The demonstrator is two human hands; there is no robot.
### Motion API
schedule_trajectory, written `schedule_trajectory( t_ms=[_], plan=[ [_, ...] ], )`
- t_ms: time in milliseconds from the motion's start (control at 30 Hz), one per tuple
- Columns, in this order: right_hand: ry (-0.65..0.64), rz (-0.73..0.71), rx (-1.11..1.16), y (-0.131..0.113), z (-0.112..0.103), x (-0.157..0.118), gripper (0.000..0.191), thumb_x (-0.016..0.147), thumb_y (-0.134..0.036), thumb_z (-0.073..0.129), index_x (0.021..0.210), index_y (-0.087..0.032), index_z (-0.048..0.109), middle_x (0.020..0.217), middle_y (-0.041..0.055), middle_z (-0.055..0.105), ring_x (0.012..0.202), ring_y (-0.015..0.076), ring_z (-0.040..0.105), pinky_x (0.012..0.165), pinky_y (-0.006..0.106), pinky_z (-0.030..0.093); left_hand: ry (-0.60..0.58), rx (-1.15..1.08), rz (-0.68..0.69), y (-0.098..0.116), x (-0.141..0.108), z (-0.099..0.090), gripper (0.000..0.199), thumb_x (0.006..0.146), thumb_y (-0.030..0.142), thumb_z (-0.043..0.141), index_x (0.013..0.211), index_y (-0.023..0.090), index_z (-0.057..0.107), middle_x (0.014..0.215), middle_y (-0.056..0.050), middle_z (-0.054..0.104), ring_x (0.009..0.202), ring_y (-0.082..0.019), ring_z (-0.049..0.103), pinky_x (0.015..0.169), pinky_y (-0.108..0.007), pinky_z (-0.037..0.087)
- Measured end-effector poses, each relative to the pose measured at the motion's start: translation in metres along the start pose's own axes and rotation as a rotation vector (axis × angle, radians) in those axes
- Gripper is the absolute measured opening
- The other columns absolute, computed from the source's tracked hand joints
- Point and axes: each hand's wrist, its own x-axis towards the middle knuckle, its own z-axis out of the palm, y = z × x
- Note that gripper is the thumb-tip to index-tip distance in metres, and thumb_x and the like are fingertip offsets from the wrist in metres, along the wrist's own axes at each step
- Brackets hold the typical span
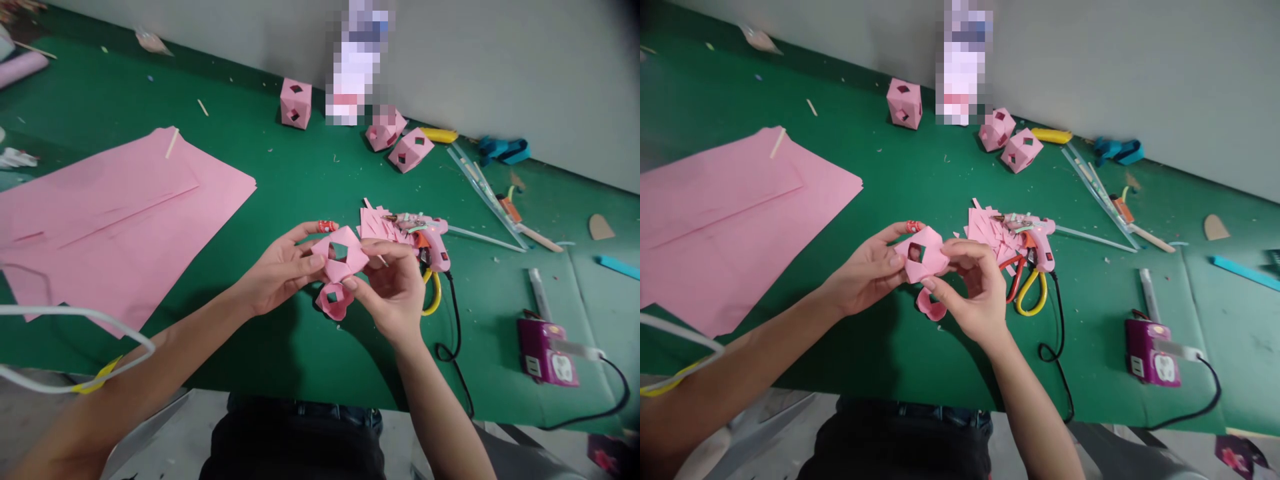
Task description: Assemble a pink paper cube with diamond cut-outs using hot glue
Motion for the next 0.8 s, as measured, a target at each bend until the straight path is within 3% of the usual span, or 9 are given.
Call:
schedule_trajectory(
  t_ms=[167, 333, 500, 800],
  plan=[
    [-0.036, -0.228, -0.192, 0.0034, -0.0036, 0.0017, 0.041, 0.087, -0.020, 0.080, 0.124, -0.035, 0.070, 0.113, 0.0043, 0.071, 0.110, 0.0221, 0.067, 0.083, 0.036, 0.062, -0.034, -0.001, -0.017, -0.0007, 0.0014, -0.0032, 0.040, 0.083, 0.020, 0.085, 0.119, 0.025, 0.068, 0.103, -0.001, 0.078, 0.090, -0.014, 0.075, 0.082, -0.023, 0.062],
    [-0.042, -0.210, -0.250, 0.0006, -0.0062, 0.0013, 0.037, 0.088, -0.022, 0.080, 0.121, -0.038, 0.073, 0.109, 0.0046, 0.073, 0.109, 0.0257, 0.067, 0.090, 0.044, 0.060, -0.036, 0.011, -0.016, -0.0002, 0.0012, -0.0022, 0.041, 0.081, 0.020, 0.086, 0.117, 0.025, 0.067, 0.099, -0.001, 0.079, 0.083, -0.014, 0.077, 0.078, -0.023, 0.062],
    [-0.051, -0.193, -0.329, 0.0014, -0.0066, -0.0017, 0.049, 0.084, -0.027, 0.085, 0.130, -0.036, 0.070, 0.128, 0.0075, 0.070, 0.119, 0.0287, 0.066, 0.093, 0.045, 0.061, 0.020, 0.047, -0.013, -0.0007, 0.0003, 0.0007, 0.046, 0.078, 0.022, 0.089, 0.117, 0.023, 0.064, 0.098, -0.002, 0.080, 0.080, -0.016, 0.077, 0.074, -0.024, 0.061],
    [-0.039, -0.361, -0.433, -0.0046, -0.0044, 0.0024, 0.053, 0.081, -0.019, 0.086, 0.129, -0.035, 0.072, 0.123, 0.0054, 0.076, 0.111, 0.0241, 0.074, 0.095, 0.040, 0.064, 0.044, 0.107, -0.035, 0.0019, -0.0016, 0.0014, 0.051, 0.073, 0.020, 0.093, 0.114, 0.021, 0.064, 0.093, -0.002, 0.082, 0.079, -0.014, 0.077, 0.075, -0.022, 0.059]
  ],
)
